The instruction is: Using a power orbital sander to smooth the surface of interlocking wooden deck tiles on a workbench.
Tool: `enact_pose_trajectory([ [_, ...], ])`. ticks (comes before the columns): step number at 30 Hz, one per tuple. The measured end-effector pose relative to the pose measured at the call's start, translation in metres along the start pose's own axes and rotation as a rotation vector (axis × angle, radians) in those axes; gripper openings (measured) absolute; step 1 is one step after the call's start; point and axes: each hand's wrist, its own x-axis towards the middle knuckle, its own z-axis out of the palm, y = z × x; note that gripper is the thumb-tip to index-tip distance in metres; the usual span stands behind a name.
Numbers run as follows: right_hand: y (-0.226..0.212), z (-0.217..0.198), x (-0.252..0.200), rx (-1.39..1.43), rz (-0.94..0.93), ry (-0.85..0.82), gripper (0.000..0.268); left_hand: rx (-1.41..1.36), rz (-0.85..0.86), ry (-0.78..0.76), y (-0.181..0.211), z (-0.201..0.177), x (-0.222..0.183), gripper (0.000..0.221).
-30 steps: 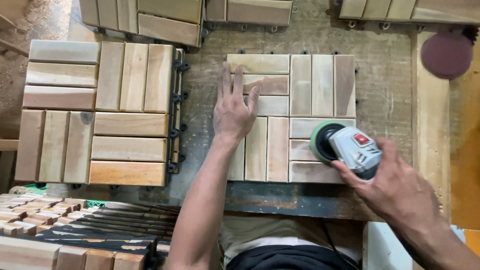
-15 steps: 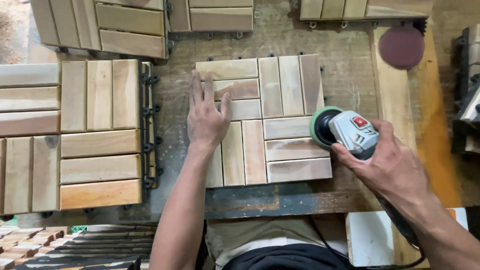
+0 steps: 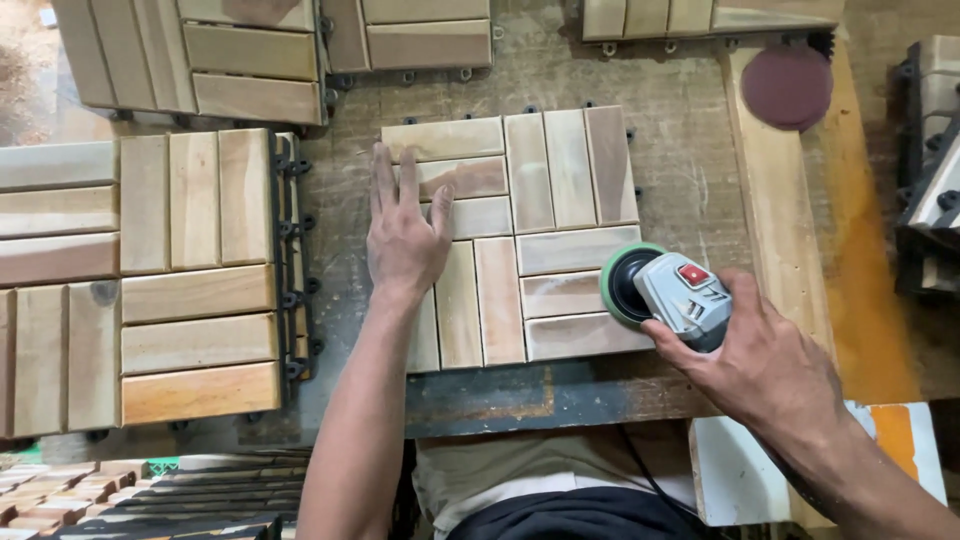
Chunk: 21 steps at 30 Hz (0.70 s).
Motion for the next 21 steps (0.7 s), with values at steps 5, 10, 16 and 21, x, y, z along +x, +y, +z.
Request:
enact_pose_trajectory([
  [5,-0.019,-0.008,-0.006,-0.020,-0.024,-0.039,0.094,0.007,-0.004,-0.005,-0.003,0.003,0.001,0.069],
  [10,-0.034,0.001,-0.010,-0.027,-0.085,-0.039,0.094,-0.010,-0.015,-0.024,0.002,-0.005,0.000,0.070],
  [16,-0.042,0.011,-0.015,-0.075,-0.183,0.009,0.091,-0.002,-0.010,-0.006,-0.006,0.004,0.000,0.071],
  [21,-0.042,0.023,-0.016,-0.085,-0.248,0.077,0.095,0.000,0.051,0.057,-0.010,0.008,0.000,0.068],
])
